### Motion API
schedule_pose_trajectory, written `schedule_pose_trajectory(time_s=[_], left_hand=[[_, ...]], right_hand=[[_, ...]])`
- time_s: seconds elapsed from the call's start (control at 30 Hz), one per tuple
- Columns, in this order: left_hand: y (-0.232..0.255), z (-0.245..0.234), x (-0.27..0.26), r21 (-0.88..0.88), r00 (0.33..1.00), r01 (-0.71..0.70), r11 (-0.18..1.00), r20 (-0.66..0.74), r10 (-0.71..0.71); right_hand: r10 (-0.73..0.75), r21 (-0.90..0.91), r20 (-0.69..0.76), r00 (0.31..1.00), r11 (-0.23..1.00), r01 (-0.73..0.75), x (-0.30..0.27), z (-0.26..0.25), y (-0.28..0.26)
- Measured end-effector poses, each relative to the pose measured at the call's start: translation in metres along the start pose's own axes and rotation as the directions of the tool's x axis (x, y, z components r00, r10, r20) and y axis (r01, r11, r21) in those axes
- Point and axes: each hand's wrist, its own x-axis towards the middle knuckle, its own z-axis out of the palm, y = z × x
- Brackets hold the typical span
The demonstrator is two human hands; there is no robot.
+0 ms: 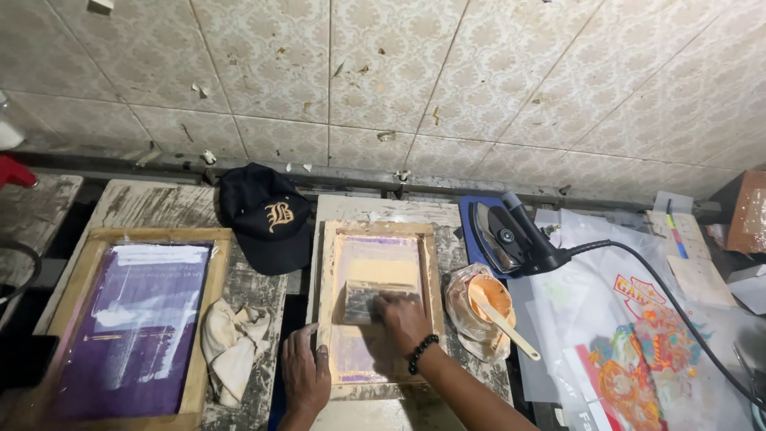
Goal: The person uses a squeegee to spread orange ink across a screen printing frame placed over a white t-shirt. The person repeatedly pulls the squeegee across the screen to evenly distribute the ink. A black cap and an iron are visible on the table nearby.
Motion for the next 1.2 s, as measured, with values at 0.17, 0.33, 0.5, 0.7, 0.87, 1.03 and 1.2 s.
schedule_pose_trajectory(time_s=[0.17, 0.33, 0.5, 0.7, 0.87, 1.03, 1.2], left_hand=[[0.002, 0.001, 0.005, -0.003, 1.0, -0.023, 1.0, -0.01, 0.023], [0.006, -0.005, -0.002, 0.033, 0.999, 0.027, 0.999, 0.031, -0.028], [0.006, -0.005, 0.001, 0.004, 0.999, 0.029, 1.0, 0.033, -0.029], [0.004, -0.005, 0.0, -0.004, 1.0, 0.015, 1.0, 0.027, -0.015], [0.002, -0.004, -0.002, 0.003, 1.0, 0.01, 1.0, 0.022, -0.011], [0.0, -0.003, -0.007, 0.008, 1.0, 0.002, 1.0, 0.019, -0.002], [0.002, -0.002, -0.003, 0.001, 1.0, -0.001, 1.0, 0.004, 0.001]], right_hand=[[-0.462, -0.671, 0.034, 0.886, 0.646, 0.363, 0.046, -0.027, 0.027], [-0.303, -0.643, -0.052, 0.952, 0.739, 0.2, 0.118, -0.048, 0.0], [-0.414, -0.704, 0.016, 0.91, 0.641, 0.304, 0.138, -0.039, 0.025], [-0.268, -0.663, 0.119, 0.956, 0.695, 0.278, 0.024, -0.005, 0.021], [-0.392, -0.617, 0.152, 0.907, 0.679, 0.396, 0.009, -0.01, 0.032], [-0.49, -0.633, -0.088, 0.867, 0.7, 0.331, 0.065, -0.016, 0.032], [-0.173, -0.402, -0.056, 0.983, 0.905, 0.137, 0.05, 0.01, 0.027]])
